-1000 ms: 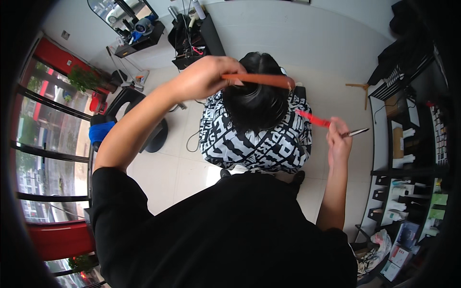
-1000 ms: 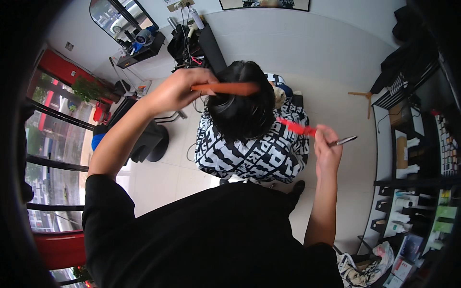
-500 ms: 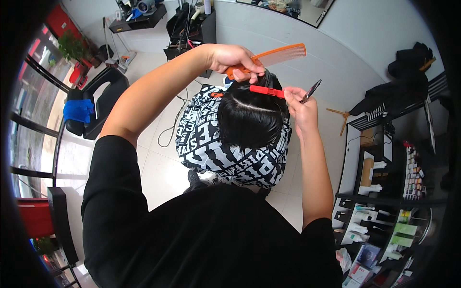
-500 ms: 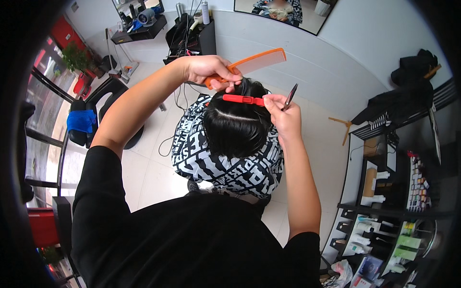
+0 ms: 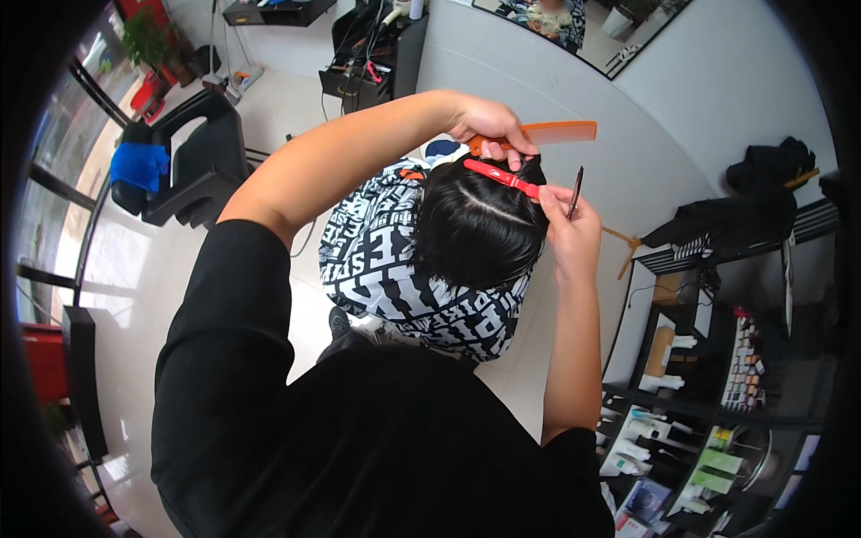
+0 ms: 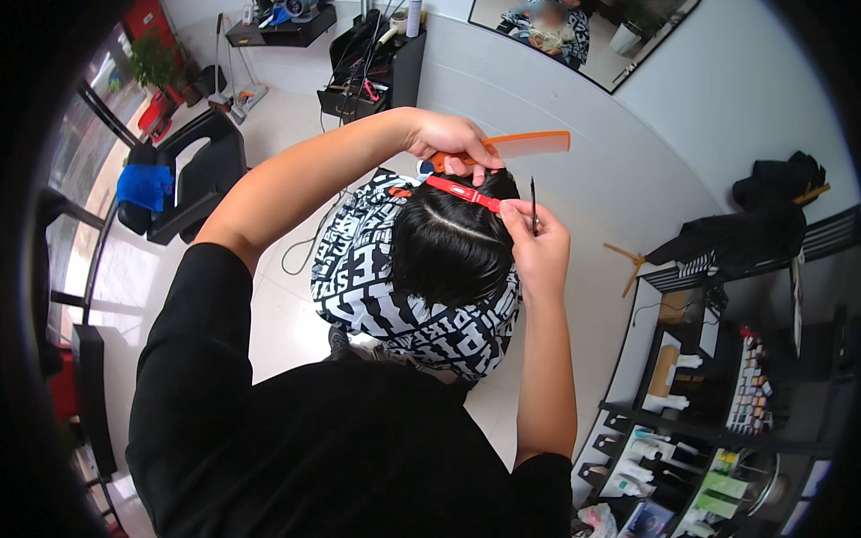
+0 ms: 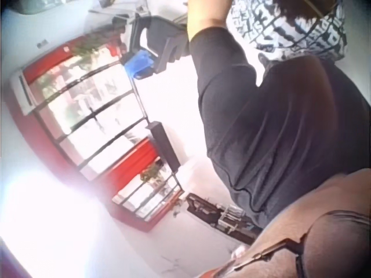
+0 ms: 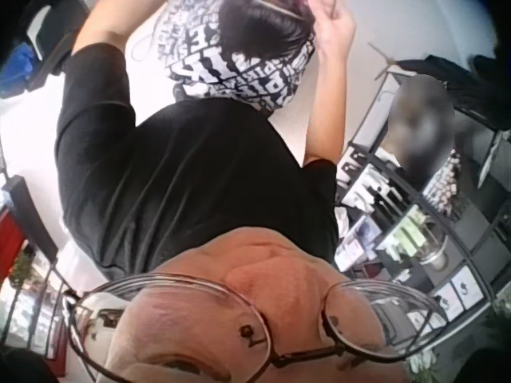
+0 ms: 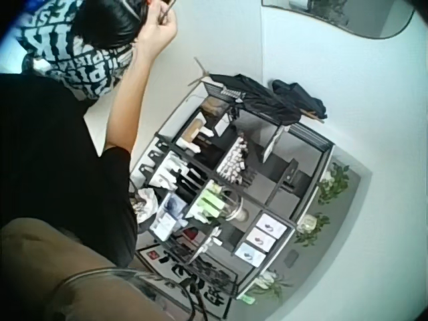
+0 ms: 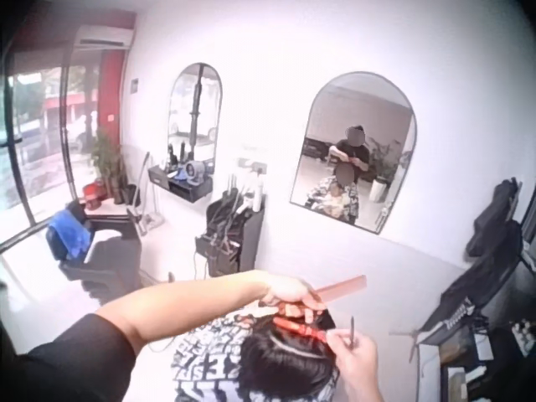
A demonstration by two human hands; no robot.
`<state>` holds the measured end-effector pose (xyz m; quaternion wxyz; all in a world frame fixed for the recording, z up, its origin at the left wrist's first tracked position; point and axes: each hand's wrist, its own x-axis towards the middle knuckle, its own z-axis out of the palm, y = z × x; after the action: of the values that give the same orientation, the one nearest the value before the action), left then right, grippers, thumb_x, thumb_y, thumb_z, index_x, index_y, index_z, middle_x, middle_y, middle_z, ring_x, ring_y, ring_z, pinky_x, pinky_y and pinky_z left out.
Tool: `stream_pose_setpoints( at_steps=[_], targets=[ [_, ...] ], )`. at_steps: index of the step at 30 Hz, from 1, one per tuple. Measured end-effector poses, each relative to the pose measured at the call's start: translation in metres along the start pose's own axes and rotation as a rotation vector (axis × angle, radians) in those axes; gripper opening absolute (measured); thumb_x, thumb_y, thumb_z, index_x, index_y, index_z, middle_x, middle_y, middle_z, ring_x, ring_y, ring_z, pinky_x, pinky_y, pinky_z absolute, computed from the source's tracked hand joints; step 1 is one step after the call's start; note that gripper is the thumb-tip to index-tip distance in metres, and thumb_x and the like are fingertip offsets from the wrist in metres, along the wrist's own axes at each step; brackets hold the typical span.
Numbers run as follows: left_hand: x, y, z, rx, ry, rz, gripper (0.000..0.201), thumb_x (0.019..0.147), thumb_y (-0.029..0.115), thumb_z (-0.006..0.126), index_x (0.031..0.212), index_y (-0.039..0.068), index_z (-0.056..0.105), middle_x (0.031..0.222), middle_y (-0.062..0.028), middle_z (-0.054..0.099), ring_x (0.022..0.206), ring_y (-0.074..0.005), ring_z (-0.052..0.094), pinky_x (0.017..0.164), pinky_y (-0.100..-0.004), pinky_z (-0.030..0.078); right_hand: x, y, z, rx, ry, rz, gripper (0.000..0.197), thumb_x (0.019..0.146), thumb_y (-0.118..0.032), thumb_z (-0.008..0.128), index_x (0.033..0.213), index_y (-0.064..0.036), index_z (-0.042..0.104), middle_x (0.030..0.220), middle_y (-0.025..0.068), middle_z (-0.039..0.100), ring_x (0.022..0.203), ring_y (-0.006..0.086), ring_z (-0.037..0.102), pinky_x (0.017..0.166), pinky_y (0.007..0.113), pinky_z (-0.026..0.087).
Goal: The person sections the client's hair with clips, then repeatedly combs and trims the back and sides using shears. The stylist works in small sections, combing hair taut and cutting to an even length while moving around the head. The process continues through the clip with repeated combing and cutting motions.
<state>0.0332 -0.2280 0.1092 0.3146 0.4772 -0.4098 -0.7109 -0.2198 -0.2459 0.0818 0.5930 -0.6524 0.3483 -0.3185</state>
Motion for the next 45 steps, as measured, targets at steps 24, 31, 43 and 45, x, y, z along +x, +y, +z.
stream_pose_setpoints(
  at_steps=[24, 31, 43, 45],
  targets=[
    [-0.132, -0.285, 0.121, 0.287, 1.116, 0.432, 0.021, 0.089, 0.022, 0.074, 0.107, 0.012, 0.076, 0.107, -0.0088, 0.071, 0.097, -0.0250, 0.065, 0.084, -0.0344, 0.052, -0.116, -0.017, 0.024, -0.711, -0.197, -0.632, 0.020, 0.090, -0.003, 0.071, 0.110, -0.0006, 0.069, 0.075, 0.0058, 0.066, 0.053, 0.0132, 0.053, 0.054, 0.027, 0.038],
    [-0.129, -0.315, 0.131, 0.280, 1.035, 0.305, 0.016, 0.095, 0.012, 0.066, 0.107, 0.008, 0.075, 0.103, -0.0063, 0.071, 0.088, -0.0195, 0.066, 0.073, -0.0298, 0.051, -0.098, 0.002, 0.031, -1.137, -0.009, -1.022, 0.024, 0.085, -0.004, 0.075, 0.109, -0.0032, 0.073, 0.066, 0.0044, 0.056, 0.053, 0.0203, 0.050, 0.056, 0.029, 0.037],
    [-0.138, -0.330, 0.152, 0.294, 1.036, 0.176, 0.017, 0.098, 0.015, 0.064, 0.108, 0.007, 0.075, 0.099, -0.0046, 0.070, 0.078, -0.0126, 0.064, 0.064, -0.0253, 0.048, -0.138, 0.080, -0.040, -1.059, -0.848, -0.548, 0.043, 0.077, 0.000, 0.067, 0.116, -0.0175, 0.076, 0.079, 0.0027, 0.056, 0.070, 0.0203, 0.052, 0.073, 0.033, 0.043],
    [-0.138, -0.330, 0.153, 0.312, 1.065, 0.132, 0.017, 0.098, 0.016, 0.064, 0.108, 0.007, 0.075, 0.100, -0.0054, 0.071, 0.078, -0.0127, 0.064, 0.065, -0.0253, 0.049, -0.111, 0.054, -0.045, -0.727, -0.689, -0.515, 0.037, 0.082, 0.000, 0.065, 0.114, -0.0174, 0.077, 0.085, 0.0029, 0.070, 0.076, 0.0234, 0.057, 0.075, 0.035, 0.045]
  ],
)
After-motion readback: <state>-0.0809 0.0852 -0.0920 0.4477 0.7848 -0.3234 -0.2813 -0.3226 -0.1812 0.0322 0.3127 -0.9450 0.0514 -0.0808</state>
